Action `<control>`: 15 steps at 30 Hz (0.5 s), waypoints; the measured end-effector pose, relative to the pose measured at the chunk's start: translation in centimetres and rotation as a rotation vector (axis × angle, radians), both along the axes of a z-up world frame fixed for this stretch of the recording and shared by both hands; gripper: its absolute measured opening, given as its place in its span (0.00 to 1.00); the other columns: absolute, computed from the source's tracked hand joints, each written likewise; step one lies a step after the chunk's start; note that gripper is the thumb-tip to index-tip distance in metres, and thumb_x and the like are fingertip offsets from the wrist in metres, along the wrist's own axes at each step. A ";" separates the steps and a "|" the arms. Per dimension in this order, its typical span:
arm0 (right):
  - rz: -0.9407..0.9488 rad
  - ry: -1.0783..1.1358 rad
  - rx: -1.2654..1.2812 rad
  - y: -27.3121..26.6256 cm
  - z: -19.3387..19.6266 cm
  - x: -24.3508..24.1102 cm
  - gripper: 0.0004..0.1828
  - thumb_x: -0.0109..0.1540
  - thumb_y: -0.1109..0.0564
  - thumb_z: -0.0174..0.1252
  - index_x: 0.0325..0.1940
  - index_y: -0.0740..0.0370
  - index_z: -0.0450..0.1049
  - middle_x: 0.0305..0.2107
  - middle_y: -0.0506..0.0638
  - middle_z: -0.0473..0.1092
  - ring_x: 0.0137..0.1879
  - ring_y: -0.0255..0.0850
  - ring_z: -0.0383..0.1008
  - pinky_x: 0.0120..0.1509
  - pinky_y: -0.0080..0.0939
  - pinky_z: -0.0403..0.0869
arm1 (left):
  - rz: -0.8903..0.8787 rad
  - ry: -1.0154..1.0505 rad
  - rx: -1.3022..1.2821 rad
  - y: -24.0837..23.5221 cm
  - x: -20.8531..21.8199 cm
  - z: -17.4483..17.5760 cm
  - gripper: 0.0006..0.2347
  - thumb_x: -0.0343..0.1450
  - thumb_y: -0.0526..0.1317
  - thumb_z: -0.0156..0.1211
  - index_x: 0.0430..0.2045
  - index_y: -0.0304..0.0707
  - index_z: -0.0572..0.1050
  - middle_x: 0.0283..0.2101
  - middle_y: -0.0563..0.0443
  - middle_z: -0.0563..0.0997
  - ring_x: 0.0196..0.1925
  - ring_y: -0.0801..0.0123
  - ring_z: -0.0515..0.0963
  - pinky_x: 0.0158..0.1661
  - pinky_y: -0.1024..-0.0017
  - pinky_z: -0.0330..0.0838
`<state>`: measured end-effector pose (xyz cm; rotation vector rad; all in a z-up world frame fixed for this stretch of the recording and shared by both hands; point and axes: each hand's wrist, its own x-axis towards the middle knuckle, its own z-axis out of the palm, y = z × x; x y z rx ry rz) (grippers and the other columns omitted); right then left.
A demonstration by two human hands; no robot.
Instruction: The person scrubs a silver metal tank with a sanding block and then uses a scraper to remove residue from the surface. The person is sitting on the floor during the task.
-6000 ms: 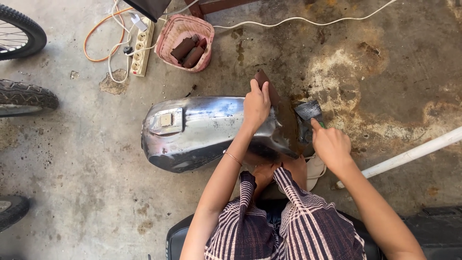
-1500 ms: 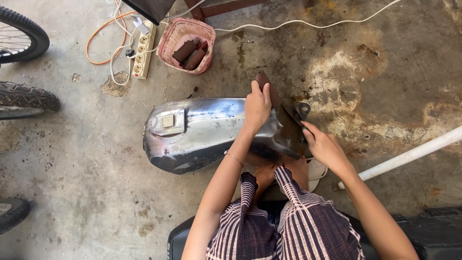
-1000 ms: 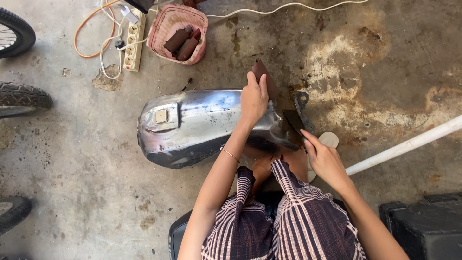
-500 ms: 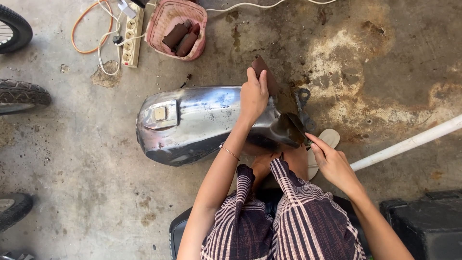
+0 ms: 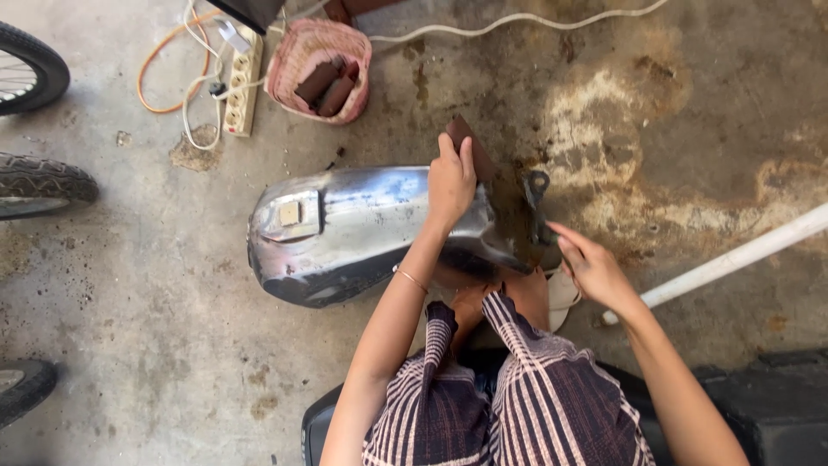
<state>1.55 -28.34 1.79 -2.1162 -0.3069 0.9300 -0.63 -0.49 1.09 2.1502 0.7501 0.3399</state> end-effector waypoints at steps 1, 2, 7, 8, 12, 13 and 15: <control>-0.013 0.028 0.002 -0.5 -0.4 -0.2 0.20 0.72 0.53 0.42 0.66 0.51 0.73 0.15 0.56 0.69 0.12 0.46 0.68 0.14 0.43 0.67 | -0.009 0.009 0.001 0.2 0.2 -0.4 0.17 0.82 0.51 0.34 0.38 0.34 0.62 0.22 0.29 0.76 0.22 0.42 0.81 0.20 0.59 0.71; -0.026 0.063 0.001 -1.3 -0.8 -0.7 0.20 0.72 0.54 0.42 0.65 0.52 0.72 0.15 0.57 0.69 0.11 0.46 0.68 0.13 0.43 0.66 | -0.017 0.024 -0.002 0.2 0.0 -0.9 0.16 0.82 0.50 0.34 0.38 0.35 0.62 0.21 0.30 0.76 0.21 0.45 0.80 0.19 0.63 0.70; -0.046 0.106 -0.039 -1.5 2.2 -2.6 0.20 0.70 0.52 0.44 0.64 0.48 0.74 0.15 0.57 0.70 0.14 0.48 0.69 0.16 0.44 0.70 | -0.024 0.030 -0.011 0.4 0.3 -1.4 0.16 0.82 0.49 0.33 0.38 0.33 0.62 0.20 0.30 0.75 0.20 0.46 0.79 0.19 0.62 0.70; -0.018 0.093 -0.054 -1.7 1.8 -2.6 0.20 0.70 0.50 0.44 0.65 0.47 0.74 0.16 0.56 0.71 0.16 0.48 0.71 0.18 0.46 0.71 | -0.028 0.036 -0.003 0.3 0.3 -1.6 0.16 0.82 0.49 0.33 0.38 0.34 0.62 0.19 0.33 0.75 0.18 0.50 0.78 0.19 0.64 0.69; -0.001 0.094 -0.071 -1.6 2.2 -2.6 0.21 0.70 0.49 0.44 0.65 0.45 0.74 0.16 0.56 0.70 0.16 0.49 0.72 0.19 0.47 0.73 | -0.038 0.032 0.000 0.3 0.3 -1.7 0.16 0.82 0.49 0.32 0.38 0.35 0.62 0.19 0.34 0.74 0.18 0.51 0.78 0.18 0.66 0.69; -0.003 0.092 -0.073 -1.7 2.1 -2.6 0.21 0.70 0.49 0.45 0.65 0.45 0.74 0.16 0.56 0.70 0.17 0.49 0.72 0.20 0.46 0.73 | -0.041 0.039 0.002 0.3 0.4 -1.8 0.16 0.82 0.49 0.32 0.39 0.35 0.62 0.19 0.34 0.74 0.18 0.51 0.78 0.19 0.66 0.69; 0.000 0.092 -0.075 -1.7 1.9 -2.7 0.21 0.70 0.49 0.45 0.65 0.44 0.74 0.16 0.56 0.70 0.17 0.49 0.72 0.20 0.46 0.73 | -0.038 0.048 0.003 0.3 0.3 -1.9 0.16 0.82 0.49 0.32 0.39 0.35 0.62 0.19 0.35 0.74 0.18 0.52 0.78 0.19 0.66 0.70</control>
